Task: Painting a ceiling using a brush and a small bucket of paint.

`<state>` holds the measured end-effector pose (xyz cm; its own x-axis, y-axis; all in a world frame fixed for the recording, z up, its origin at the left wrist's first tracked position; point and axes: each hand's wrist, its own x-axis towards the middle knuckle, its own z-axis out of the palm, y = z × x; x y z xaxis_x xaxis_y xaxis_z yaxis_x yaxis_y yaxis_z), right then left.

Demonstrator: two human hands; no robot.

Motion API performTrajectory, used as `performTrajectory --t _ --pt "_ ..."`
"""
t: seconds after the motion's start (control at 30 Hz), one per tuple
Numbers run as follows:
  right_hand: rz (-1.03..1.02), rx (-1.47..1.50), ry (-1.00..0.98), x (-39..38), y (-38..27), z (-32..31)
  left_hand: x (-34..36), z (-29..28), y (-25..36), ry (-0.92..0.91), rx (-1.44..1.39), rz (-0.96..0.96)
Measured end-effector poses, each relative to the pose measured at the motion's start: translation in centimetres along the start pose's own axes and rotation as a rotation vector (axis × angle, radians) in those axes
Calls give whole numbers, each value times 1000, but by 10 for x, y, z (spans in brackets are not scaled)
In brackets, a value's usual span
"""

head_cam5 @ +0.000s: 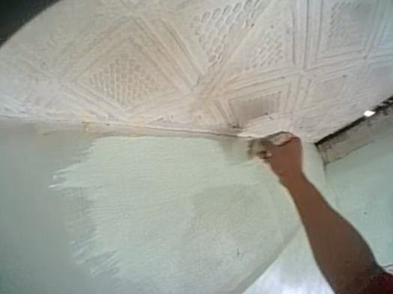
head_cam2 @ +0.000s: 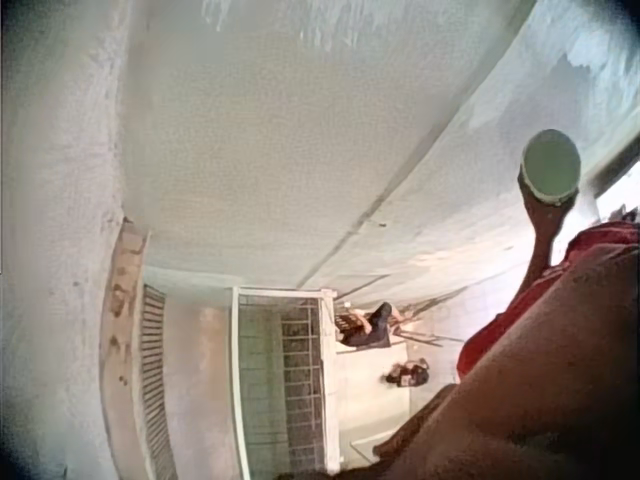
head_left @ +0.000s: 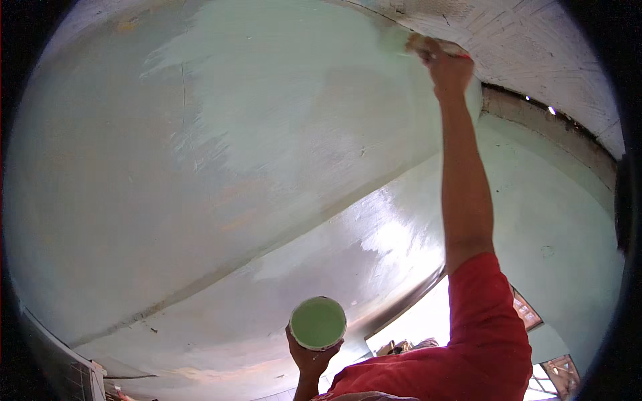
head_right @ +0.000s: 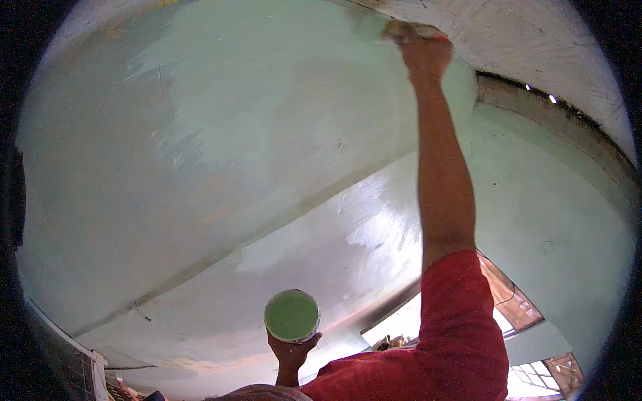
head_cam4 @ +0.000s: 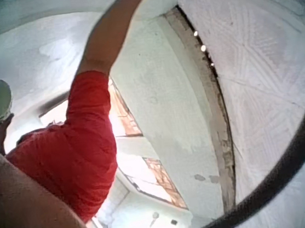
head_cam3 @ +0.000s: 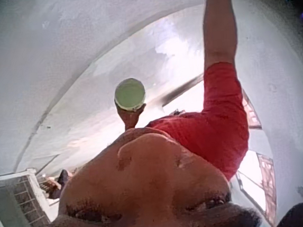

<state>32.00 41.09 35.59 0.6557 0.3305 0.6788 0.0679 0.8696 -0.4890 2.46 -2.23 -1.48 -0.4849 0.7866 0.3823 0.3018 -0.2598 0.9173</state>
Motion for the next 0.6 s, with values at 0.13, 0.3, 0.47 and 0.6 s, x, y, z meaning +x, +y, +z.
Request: performTrajectory --t 0.13,0.3,0.47,0.6 --pt "129 -80 -6 -6 -11 -38 -1 -5 -2 22 57 -2" --pt "-231 -708 -76 -29 -42 -7 -3 -5 -14 27 35 4" --pt "-644 -586 -267 -106 -100 64 1 4 -2 28 94 -1" --pt "-767 -243 -308 -146 -157 104 6 9 -2 -8 114 27"
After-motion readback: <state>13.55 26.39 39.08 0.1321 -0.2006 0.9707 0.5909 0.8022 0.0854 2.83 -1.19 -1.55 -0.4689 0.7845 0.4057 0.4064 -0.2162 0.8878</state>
